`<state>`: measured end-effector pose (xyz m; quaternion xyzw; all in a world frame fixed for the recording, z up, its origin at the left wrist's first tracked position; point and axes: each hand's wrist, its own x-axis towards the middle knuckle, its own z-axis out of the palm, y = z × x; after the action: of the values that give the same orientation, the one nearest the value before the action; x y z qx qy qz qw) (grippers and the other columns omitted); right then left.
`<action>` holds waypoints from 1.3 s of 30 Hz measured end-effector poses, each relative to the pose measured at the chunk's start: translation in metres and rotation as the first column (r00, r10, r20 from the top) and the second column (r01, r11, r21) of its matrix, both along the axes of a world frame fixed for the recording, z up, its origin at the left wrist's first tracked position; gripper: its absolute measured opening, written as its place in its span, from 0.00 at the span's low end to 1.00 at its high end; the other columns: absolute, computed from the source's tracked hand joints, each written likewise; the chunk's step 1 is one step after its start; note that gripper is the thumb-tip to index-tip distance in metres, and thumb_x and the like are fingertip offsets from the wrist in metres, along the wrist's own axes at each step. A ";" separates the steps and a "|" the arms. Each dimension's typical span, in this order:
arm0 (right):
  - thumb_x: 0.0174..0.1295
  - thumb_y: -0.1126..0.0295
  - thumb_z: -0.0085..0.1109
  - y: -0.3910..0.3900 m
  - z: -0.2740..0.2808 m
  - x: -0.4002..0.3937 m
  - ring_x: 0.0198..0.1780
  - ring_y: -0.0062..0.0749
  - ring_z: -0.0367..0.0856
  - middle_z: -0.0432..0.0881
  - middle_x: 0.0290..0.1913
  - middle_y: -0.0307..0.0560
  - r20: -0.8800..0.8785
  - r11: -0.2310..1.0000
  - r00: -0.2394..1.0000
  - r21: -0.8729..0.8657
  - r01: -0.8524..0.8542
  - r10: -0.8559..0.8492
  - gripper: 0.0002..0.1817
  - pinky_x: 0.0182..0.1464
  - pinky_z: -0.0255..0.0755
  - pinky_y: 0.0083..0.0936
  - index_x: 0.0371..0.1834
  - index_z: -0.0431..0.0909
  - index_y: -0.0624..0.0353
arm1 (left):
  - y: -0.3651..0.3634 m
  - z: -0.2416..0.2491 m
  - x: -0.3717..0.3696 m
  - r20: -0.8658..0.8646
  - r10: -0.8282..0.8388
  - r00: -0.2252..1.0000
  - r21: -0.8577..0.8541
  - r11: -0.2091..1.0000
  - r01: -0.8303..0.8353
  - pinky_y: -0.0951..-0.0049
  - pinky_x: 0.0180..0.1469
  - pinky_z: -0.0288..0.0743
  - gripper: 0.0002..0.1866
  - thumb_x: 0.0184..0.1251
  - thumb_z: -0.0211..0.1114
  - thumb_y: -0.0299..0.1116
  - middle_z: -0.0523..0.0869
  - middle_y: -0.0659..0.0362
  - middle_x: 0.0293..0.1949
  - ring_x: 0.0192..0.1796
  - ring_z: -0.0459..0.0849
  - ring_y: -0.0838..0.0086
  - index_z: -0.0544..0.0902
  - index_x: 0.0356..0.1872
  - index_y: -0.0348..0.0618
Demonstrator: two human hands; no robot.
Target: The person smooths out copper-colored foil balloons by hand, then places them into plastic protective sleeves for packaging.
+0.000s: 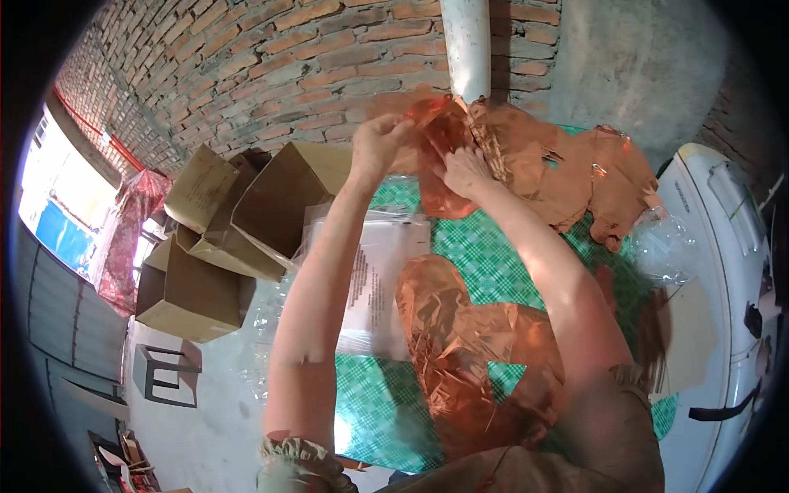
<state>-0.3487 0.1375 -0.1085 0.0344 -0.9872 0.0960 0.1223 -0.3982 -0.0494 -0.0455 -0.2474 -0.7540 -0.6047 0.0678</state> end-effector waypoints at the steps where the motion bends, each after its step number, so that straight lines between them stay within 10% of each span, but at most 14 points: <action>1: 0.72 0.52 0.54 0.004 -0.006 0.001 0.62 0.54 0.76 0.76 0.66 0.54 -0.101 1.000 0.995 -0.008 0.021 -0.021 0.30 0.67 0.65 0.54 0.73 0.70 0.52 | 0.004 -0.010 0.002 0.013 -0.003 1.000 0.022 1.000 0.002 0.74 0.47 0.79 0.15 0.71 0.69 0.38 0.93 0.58 0.39 0.41 0.86 0.79 0.90 0.48 0.36; 4: 0.67 0.67 0.57 0.024 -0.013 0.031 0.56 0.56 0.75 0.79 0.52 0.57 -0.587 0.949 0.807 -0.213 -0.233 0.066 0.26 0.60 0.70 0.47 0.69 0.71 0.55 | 0.010 -0.027 0.010 0.066 -0.008 0.998 -0.043 0.999 0.010 0.77 0.46 0.83 0.11 0.76 0.68 0.31 0.90 0.60 0.40 0.41 0.87 0.80 0.88 0.47 0.30; 8: 0.61 0.77 0.60 0.025 0.021 0.087 0.60 0.54 0.73 0.76 0.57 0.51 -0.742 0.948 0.662 -0.124 -0.293 0.108 0.21 0.63 0.68 0.45 0.59 0.77 0.57 | 0.019 -0.037 0.030 0.067 0.030 0.997 -0.130 0.991 -0.021 0.77 0.42 0.82 0.11 0.73 0.70 0.31 0.90 0.62 0.35 0.39 0.87 0.81 0.88 0.40 0.30; 22: 0.55 0.73 0.61 0.034 -0.016 0.085 0.59 0.44 0.78 0.85 0.50 0.46 -0.590 0.892 0.670 0.261 -0.369 0.451 0.10 0.60 0.71 0.45 0.40 0.82 0.59 | 0.014 -0.042 0.035 0.143 0.094 0.985 -0.069 0.994 -0.085 0.74 0.30 0.85 0.12 0.68 0.75 0.34 0.86 0.61 0.30 0.32 0.84 0.81 0.83 0.32 0.37; 28: 0.64 0.64 0.57 0.031 0.001 0.086 0.59 0.51 0.78 0.83 0.49 0.54 -0.042 0.942 0.951 -0.135 -0.308 0.305 0.11 0.60 0.72 0.45 0.43 0.79 0.60 | 0.019 -0.040 0.042 0.062 0.146 0.987 -0.057 0.988 -0.143 0.76 0.29 0.78 0.15 0.66 0.78 0.34 0.83 0.64 0.27 0.30 0.79 0.83 0.80 0.29 0.39; 39: 0.70 0.55 0.57 0.004 -0.031 0.024 0.60 0.52 0.73 0.75 0.56 0.55 -0.283 0.979 0.941 0.138 -0.150 0.184 0.23 0.60 0.71 0.45 0.58 0.76 0.62 | 0.036 -0.055 0.019 -0.017 -0.024 1.000 0.191 0.981 0.027 0.75 0.38 0.81 0.09 0.69 0.71 0.29 0.89 0.58 0.38 0.39 0.87 0.77 0.83 0.43 0.35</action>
<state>-0.3248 0.1415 -0.1398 0.1391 -0.9554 0.0429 0.2569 -0.3787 -0.0139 -0.1009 -0.2537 -0.6886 -0.6734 0.0891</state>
